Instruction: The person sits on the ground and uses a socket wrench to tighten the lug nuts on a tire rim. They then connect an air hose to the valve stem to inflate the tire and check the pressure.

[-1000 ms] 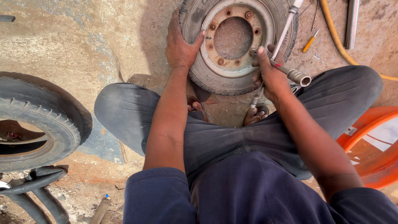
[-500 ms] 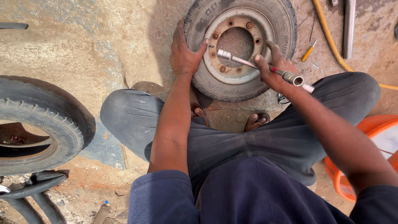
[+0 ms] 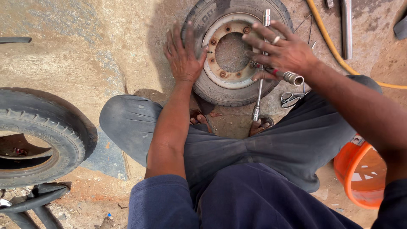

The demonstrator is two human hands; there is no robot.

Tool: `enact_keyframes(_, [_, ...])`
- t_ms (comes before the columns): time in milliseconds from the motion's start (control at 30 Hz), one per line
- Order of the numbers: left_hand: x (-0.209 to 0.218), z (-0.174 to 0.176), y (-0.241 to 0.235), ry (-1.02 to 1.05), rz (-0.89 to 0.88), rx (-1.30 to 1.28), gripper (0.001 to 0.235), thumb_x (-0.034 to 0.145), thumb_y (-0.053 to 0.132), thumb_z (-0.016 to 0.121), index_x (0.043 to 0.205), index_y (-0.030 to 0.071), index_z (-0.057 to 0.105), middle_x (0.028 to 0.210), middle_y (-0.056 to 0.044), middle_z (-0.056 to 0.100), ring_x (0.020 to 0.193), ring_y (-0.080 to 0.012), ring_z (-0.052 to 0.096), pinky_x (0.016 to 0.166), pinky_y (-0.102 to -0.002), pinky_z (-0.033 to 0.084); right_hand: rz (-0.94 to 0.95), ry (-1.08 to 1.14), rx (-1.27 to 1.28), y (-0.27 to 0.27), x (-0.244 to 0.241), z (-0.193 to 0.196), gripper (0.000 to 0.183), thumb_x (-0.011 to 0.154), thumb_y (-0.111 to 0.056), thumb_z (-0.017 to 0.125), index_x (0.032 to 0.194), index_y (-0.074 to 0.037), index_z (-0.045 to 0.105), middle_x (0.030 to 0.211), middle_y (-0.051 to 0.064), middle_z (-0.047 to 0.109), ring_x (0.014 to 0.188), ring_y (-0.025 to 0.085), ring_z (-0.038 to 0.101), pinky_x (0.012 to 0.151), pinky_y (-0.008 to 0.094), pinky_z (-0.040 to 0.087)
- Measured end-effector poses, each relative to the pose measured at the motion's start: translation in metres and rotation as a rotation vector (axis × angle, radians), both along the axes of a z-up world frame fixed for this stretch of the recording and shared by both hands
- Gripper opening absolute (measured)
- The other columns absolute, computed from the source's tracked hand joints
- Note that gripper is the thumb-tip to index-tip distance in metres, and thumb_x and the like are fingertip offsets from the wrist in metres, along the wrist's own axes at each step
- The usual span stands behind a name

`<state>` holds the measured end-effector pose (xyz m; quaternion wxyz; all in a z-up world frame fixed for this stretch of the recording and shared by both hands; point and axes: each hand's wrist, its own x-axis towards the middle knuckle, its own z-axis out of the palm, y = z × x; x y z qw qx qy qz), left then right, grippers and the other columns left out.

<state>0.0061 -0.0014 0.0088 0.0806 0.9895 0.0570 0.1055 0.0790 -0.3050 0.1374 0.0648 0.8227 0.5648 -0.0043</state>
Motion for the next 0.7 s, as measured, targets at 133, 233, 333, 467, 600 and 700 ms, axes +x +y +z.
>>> enact_keyframes(133, [-0.015, 0.019, -0.061, 0.534, -0.846, -0.144, 0.100, 0.093, 0.089, 0.042, 0.161, 0.016, 0.032, 0.150, -0.016, 0.052, 0.146, -0.0295, 0.047, 0.131, -0.056, 0.015, 0.292, 0.176, -0.360, 0.020, 0.029, -0.001, 0.070, 0.095, -0.078, 0.034, 0.105, -0.018, 0.069, 0.099, 0.005, 0.072, 0.103, 0.021, 0.066, 0.115, 0.044, 0.042])
enact_keyframes(233, [-0.022, 0.023, -0.078, 0.749, -0.898, -0.096, 0.110, 0.079, 0.090, 0.046, 0.157, 0.013, 0.037, 0.137, -0.016, 0.060, 0.126, -0.0313, 0.057, 0.115, -0.051, 0.030, 0.135, 0.173, -0.228, 0.015, 0.020, 0.001, 0.058, 0.103, -0.066, 0.041, 0.095, -0.015, 0.068, 0.089, 0.004, 0.072, 0.089, 0.021, 0.069, 0.107, 0.042, 0.046])
enact_keyframes(333, [-0.019, 0.002, -0.075, 0.747, -0.864, -0.077, 0.102, 0.086, 0.087, 0.046, 0.152, 0.009, 0.046, 0.128, -0.017, 0.066, 0.123, -0.0307, 0.060, 0.112, -0.049, 0.035, -0.266, 0.183, -0.105, 0.008, -0.012, -0.003, 0.051, 0.104, -0.059, 0.050, 0.095, -0.013, 0.069, 0.084, 0.008, 0.072, 0.079, 0.024, 0.068, 0.099, 0.045, 0.047])
enact_keyframes(467, [-0.025, -0.001, -0.079, 0.672, -0.823, -0.137, 0.092, 0.088, 0.083, 0.044, 0.140, 0.009, 0.060, 0.124, -0.016, 0.069, 0.118, -0.0294, 0.063, 0.106, -0.046, 0.041, -0.823, 0.136, 0.026, 0.010, -0.063, 0.004, 0.044, 0.111, -0.053, 0.057, 0.102, -0.011, 0.070, 0.082, 0.013, 0.071, 0.081, 0.032, 0.069, 0.101, 0.050, 0.047])
enact_keyframes(600, [-0.016, 0.022, -0.082, 0.717, -0.797, -0.099, 0.094, 0.087, 0.087, 0.041, 0.128, 0.006, 0.063, 0.122, -0.015, 0.068, 0.118, -0.0281, 0.063, 0.104, -0.043, 0.041, -0.808, 0.267, 0.003, 0.010, -0.062, 0.015, 0.056, 0.099, -0.062, 0.061, 0.120, -0.011, 0.070, 0.087, 0.018, 0.072, 0.083, 0.036, 0.070, 0.092, 0.051, 0.047])
enact_keyframes(700, [-0.012, 0.027, -0.082, 0.744, -0.776, -0.096, 0.094, 0.086, 0.088, 0.040, 0.128, 0.008, 0.063, 0.121, -0.015, 0.068, 0.119, -0.0264, 0.062, 0.105, -0.041, 0.041, -0.566, 0.290, 0.016, -0.009, -0.051, 0.024, 0.076, 0.084, -0.070, 0.063, 0.136, -0.014, 0.066, 0.100, 0.015, 0.072, 0.087, 0.034, 0.070, 0.090, 0.050, 0.046])
